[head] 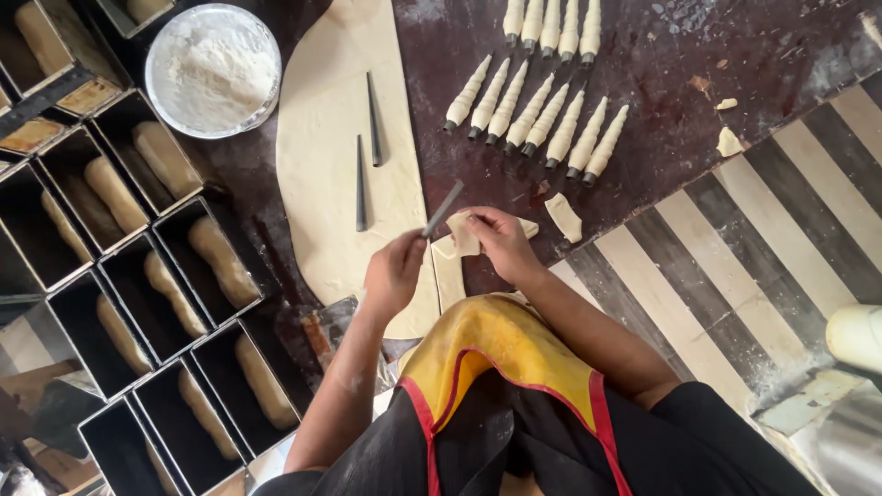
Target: The person cuts strips from a flattened sheet of dough and wraps each strip in a spiral around a metal cone mold, then sets the covered mold on the table with the others. They repeat this cycle, occasionally dusting the dough and setting aside scraps.
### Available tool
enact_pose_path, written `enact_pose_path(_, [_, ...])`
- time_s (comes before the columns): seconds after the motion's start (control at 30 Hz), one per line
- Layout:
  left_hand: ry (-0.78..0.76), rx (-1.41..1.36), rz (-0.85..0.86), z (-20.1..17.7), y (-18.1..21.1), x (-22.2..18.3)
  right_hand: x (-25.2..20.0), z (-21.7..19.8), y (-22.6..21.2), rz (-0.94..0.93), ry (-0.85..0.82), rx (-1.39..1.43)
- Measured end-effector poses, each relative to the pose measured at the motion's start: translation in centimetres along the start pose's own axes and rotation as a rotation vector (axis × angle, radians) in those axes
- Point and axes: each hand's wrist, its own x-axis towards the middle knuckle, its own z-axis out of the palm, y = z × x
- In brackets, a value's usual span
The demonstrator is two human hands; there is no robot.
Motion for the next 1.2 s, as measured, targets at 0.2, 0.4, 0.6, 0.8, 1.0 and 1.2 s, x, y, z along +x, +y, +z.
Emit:
enact_pose_path(0.2, [-0.073, 0.31, 0.126, -1.2, 1.1, -2.0, 0.2, -0.3, 1.2, -0.079, 0.051, 0.011])
enact_pose_path(0.4, [-0.004, 0.318, 0.196, -0.5, -1.3, -1.9, 0.2, 0.2, 0.9, -0.073, 0.007, 0.165])
enact_pose_path(0.6, [0.104, 0.36, 0.173, 0.1, 3.0, -3.5, 0.5, -0.3, 1.6, -0.287, -0.106, 0.315])
enact_pose_path(0.8, [0.305, 0.45, 0.257, 1.8, -1.1, -3.4, 0.2, 0.7, -0.1, -0.127, 0.018, -0.024])
enact_pose_path(1.0, [-0.341, -0.837, -0.528, 0.3, 0.2, -4.2, 0.7, 0.1, 1.5, 0.026, -0.052, 0.317])
enact_pose_path(1.2, [-0.389, -1.035, -0.61, -0.2, 2.5, -3.9, 0.9, -0.6, 1.7, 0.011, -0.105, 0.437])
